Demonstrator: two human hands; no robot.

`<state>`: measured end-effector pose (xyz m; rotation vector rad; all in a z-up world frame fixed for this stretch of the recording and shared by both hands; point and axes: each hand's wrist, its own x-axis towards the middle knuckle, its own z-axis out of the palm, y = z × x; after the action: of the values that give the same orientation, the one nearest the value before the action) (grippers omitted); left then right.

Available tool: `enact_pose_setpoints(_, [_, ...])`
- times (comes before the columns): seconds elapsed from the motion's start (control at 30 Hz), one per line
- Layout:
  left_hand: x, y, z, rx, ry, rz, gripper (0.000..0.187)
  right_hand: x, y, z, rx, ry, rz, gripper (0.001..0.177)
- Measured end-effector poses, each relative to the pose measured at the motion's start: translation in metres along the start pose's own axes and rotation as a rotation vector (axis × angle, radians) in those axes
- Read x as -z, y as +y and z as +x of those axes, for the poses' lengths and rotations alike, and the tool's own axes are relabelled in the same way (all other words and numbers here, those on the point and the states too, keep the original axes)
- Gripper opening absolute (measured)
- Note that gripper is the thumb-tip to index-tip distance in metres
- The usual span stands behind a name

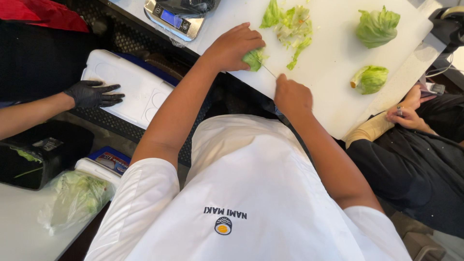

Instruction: The person cuts lettuce on a white cutting board using a knife, places the chopped pieces into a metal bowl, and discards some parts into a waste bin.

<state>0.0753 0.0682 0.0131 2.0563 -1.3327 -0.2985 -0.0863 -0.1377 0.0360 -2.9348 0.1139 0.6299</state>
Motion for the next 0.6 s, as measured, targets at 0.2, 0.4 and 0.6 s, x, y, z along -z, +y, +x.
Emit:
enact_pose_setpoints(0.2, [-0.001,-0.001,-0.004,-0.033,-0.016,0.043,0.064,-0.009,0.002,0.006,-0.004,-0.005,0.038,0.015])
enact_pose_setpoints(0.4, [-0.001,0.004,-0.008,0.017,0.034,0.025,0.069,0.034,0.033,-0.049,-0.141,-0.106,-0.003,0.021])
enact_pose_setpoints(0.6, [-0.029,0.002,-0.012,-0.106,0.164,0.153,0.070,0.032,0.062,-0.086,-0.322,-0.053,0.113,0.032])
